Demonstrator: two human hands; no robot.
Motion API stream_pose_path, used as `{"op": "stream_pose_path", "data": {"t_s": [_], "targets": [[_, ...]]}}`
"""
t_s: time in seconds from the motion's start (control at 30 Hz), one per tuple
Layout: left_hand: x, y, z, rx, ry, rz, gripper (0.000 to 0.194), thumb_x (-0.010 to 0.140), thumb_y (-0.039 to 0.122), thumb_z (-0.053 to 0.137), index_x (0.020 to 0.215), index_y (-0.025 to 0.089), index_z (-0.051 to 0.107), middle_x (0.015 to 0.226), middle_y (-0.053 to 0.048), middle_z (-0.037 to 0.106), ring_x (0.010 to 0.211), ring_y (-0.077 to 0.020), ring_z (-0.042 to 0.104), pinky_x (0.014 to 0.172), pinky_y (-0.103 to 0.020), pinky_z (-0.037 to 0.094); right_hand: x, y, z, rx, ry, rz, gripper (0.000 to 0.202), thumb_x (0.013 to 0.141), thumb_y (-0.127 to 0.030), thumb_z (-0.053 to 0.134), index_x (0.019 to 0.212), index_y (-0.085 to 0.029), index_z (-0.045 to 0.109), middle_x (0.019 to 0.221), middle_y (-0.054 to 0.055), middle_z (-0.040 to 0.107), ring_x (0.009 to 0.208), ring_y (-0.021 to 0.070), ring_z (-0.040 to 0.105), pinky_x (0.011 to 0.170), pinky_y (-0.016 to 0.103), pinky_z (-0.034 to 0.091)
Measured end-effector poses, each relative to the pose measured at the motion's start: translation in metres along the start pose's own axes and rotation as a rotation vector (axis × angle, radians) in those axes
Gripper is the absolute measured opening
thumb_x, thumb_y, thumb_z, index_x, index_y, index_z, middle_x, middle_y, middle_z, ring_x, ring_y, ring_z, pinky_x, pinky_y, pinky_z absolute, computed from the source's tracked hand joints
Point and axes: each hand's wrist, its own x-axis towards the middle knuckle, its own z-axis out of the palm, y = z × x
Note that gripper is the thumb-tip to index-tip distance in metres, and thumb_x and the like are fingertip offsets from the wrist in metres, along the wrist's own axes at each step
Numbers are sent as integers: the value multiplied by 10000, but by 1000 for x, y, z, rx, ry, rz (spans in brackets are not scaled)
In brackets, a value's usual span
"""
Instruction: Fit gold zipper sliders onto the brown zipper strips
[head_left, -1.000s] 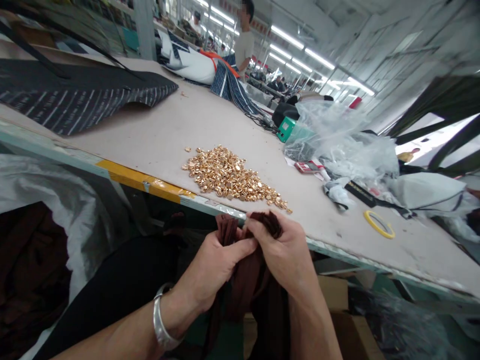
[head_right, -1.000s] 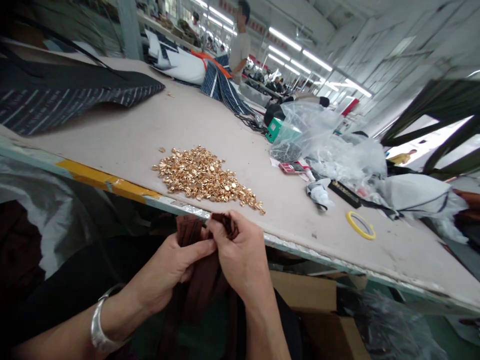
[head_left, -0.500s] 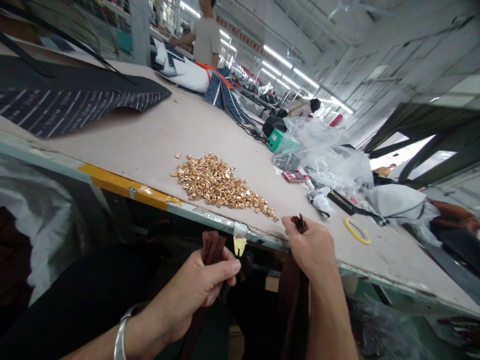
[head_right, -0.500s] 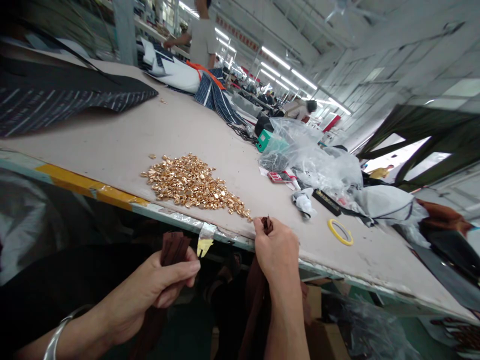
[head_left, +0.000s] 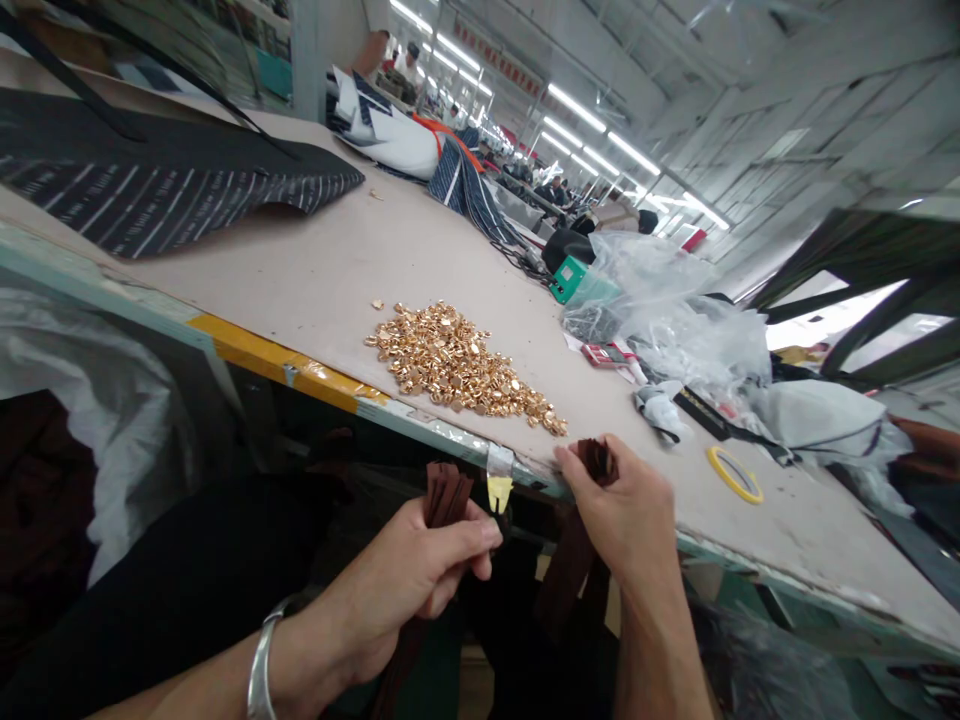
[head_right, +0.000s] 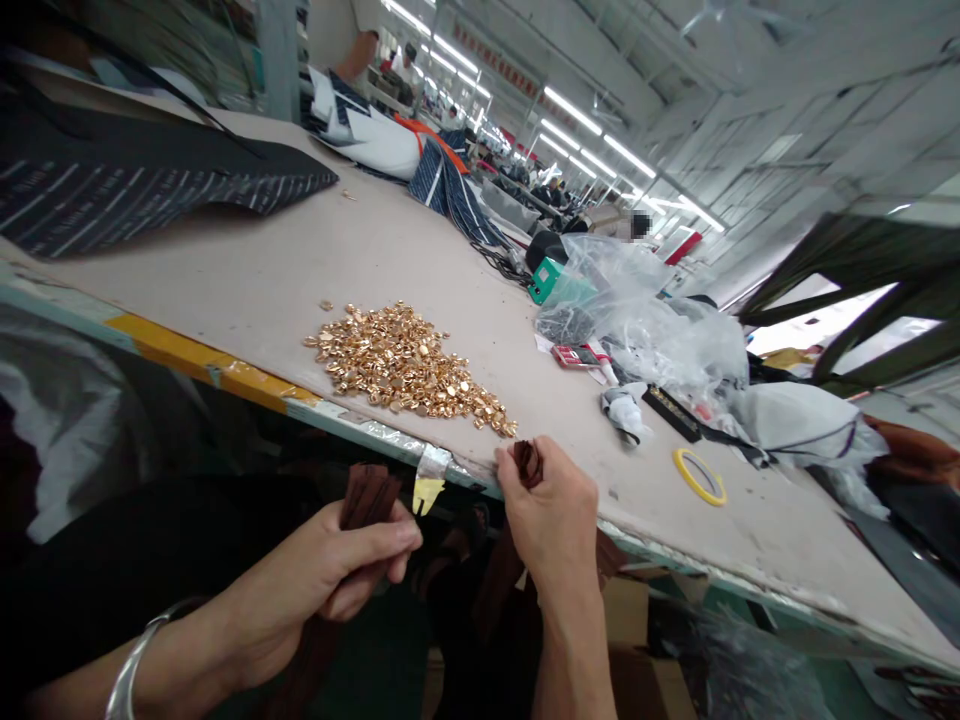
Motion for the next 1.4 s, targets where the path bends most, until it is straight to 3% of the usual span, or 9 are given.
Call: {"op": "stream_pose_path", "data": {"t_s": [0.13, 0.2, 0.43, 0.63, 0.83, 1.0, 1.2, 1.3, 1.4], "targets": [[-2, -2, -1, -40, -87, -54, 288, 831, 394, 590, 754, 130, 677, 500, 47, 505, 353, -27, 249, 405, -225, 125, -37, -14, -2, 506, -92, -169, 47, 832, -225, 684, 799, -231, 651, 825, 20, 709, 774, 192, 659, 706, 288, 493], [-1, -4, -3, -64, -113, -71, 346, 844, 435, 578, 698, 133, 660, 401, 79, 383, 350, -38, 227, 414, -234, 126, -51, -19, -1, 592, -164, -257, 117, 814, -136, 698, 812, -247, 661, 863, 15, 726, 822, 190, 677, 750, 290, 514], [2, -12, -8, -258, -152, -59, 263, 781, 369, 703, 680, 162, 576, 450, 104, 337, 383, -28, 186, 417, -224, 106, -64, -22, 7, 529, -85, -480, 373, 785, -3, 667, 1052, -265, 672, 1006, 37, 757, 963, 199, 707, 866, 294, 560], [7, -15, -8, -301, -104, -57, 251, 745, 341, 737, 691, 162, 570, 487, 101, 357, 396, -23, 202, 410, -205, 125, -61, -14, 20, 559, -16, -586, 378, 796, 41, 597, 1091, -186, 668, 1045, 78, 739, 995, 186, 698, 894, 279, 562], [12, -12, -7, -230, -73, -25, 189, 798, 305, 630, 697, 150, 594, 470, 89, 377, 370, -28, 226, 401, -210, 149, -55, -21, 24, 565, -49, -475, 300, 829, 1, 612, 1041, -199, 687, 1062, 59, 726, 1005, 159, 682, 914, 241, 528], [7, -8, -4, -48, -22, 66, 71, 717, 206, 627, 681, 166, 580, 463, 96, 364, 403, -50, 252, 400, -206, 173, -52, -28, 22, 671, -101, -208, 127, 849, -155, 680, 919, -254, 718, 940, 7, 688, 882, 138, 658, 785, 222, 521], [4, -13, 0, 311, 144, 356, 71, 790, 237, 622, 768, 172, 603, 719, 23, 592, 660, -114, 521, 614, -217, 425, -68, -20, 13, 883, -193, 214, 126, 888, -318, 639, 884, -210, 703, 577, -27, 613, 531, 122, 602, 474, 198, 454], [4, -20, 0, 396, 161, 423, 56, 808, 231, 599, 780, 188, 577, 704, 32, 587, 645, -120, 522, 598, -223, 427, -75, -29, 13, 976, -326, 248, 182, 873, -354, 643, 825, -187, 695, 515, -39, 562, 476, 109, 550, 480, 208, 447], [2, -23, -3, 488, 145, 458, 72, 765, 140, 594, 742, 196, 554, 682, 45, 574, 632, -113, 494, 573, -215, 404, -77, -46, 16, 933, -280, 245, 153, 779, -319, 728, 745, -177, 685, 565, -27, 597, 488, 99, 521, 463, 196, 422]]}}
